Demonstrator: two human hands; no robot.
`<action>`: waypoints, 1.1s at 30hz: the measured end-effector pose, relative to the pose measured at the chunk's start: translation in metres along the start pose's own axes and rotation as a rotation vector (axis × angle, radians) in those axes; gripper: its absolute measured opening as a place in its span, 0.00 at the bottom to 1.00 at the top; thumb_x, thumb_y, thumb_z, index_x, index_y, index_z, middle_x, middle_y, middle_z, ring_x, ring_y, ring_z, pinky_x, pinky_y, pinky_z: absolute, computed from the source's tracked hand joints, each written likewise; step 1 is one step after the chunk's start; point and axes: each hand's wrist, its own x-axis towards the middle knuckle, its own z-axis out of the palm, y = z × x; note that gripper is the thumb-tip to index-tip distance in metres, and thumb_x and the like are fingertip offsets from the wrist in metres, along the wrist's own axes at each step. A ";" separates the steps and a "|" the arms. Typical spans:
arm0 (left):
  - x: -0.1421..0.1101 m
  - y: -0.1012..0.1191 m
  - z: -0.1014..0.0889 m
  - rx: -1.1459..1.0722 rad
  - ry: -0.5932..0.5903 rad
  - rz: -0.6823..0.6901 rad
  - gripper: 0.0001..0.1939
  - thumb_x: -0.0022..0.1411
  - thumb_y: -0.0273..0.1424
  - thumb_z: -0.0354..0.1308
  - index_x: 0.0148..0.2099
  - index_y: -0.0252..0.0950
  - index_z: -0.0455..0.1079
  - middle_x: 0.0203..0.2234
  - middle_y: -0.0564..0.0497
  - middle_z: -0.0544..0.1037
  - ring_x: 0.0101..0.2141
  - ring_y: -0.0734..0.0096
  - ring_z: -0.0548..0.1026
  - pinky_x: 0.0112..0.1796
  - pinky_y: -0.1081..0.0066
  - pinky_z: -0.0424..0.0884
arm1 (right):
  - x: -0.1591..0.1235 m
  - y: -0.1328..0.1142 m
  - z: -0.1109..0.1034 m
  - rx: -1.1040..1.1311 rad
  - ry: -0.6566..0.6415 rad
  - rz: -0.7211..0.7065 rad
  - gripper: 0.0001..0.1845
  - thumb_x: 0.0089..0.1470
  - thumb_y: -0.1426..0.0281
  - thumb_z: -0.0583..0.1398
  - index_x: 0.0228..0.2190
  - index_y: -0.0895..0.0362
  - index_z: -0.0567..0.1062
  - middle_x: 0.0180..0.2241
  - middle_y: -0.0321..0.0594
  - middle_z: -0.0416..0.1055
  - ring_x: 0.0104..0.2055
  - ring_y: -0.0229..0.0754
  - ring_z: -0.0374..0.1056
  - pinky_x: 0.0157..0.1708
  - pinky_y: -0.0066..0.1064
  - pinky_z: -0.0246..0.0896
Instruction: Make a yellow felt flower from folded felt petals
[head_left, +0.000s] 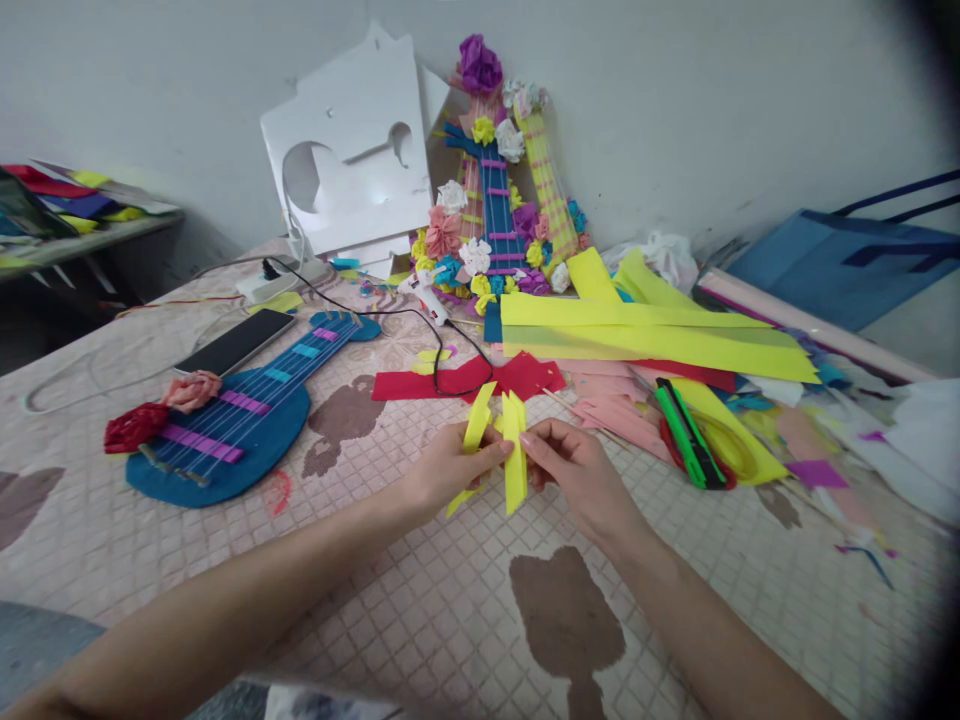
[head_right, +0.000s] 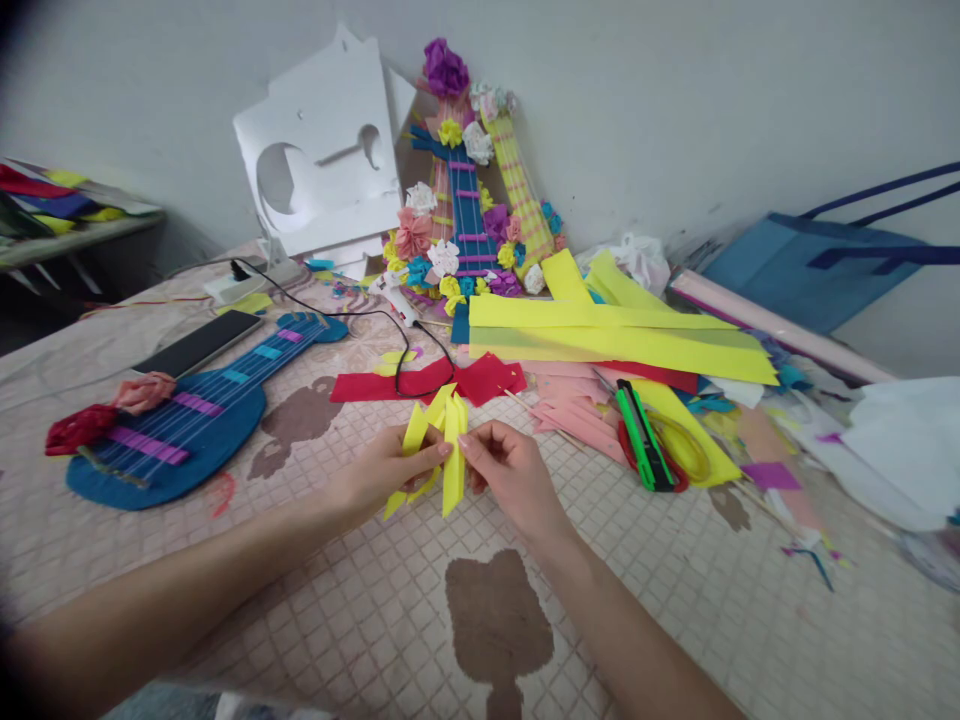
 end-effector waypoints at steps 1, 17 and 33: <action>0.000 0.000 0.000 0.000 0.004 -0.002 0.17 0.52 0.43 0.61 0.28 0.34 0.62 0.12 0.61 0.57 0.15 0.84 0.53 0.18 0.78 0.48 | 0.000 0.000 0.000 0.007 -0.006 0.000 0.16 0.49 0.57 0.62 0.25 0.57 0.70 0.19 0.32 0.64 0.20 0.32 0.59 0.22 0.27 0.56; -0.001 -0.001 0.001 0.046 -0.004 -0.009 0.17 0.53 0.42 0.60 0.28 0.34 0.62 0.13 0.61 0.57 0.15 0.83 0.54 0.18 0.78 0.49 | -0.002 -0.003 0.003 -0.048 -0.007 -0.044 0.17 0.53 0.55 0.58 0.28 0.56 0.69 0.21 0.32 0.64 0.21 0.33 0.60 0.22 0.26 0.57; 0.000 -0.001 0.001 -0.090 0.064 -0.015 0.18 0.53 0.41 0.61 0.26 0.34 0.60 0.12 0.61 0.57 0.14 0.85 0.53 0.18 0.78 0.48 | -0.012 0.007 0.017 -0.447 -0.015 -0.402 0.28 0.62 0.62 0.49 0.62 0.46 0.52 0.58 0.43 0.55 0.59 0.47 0.54 0.56 0.44 0.54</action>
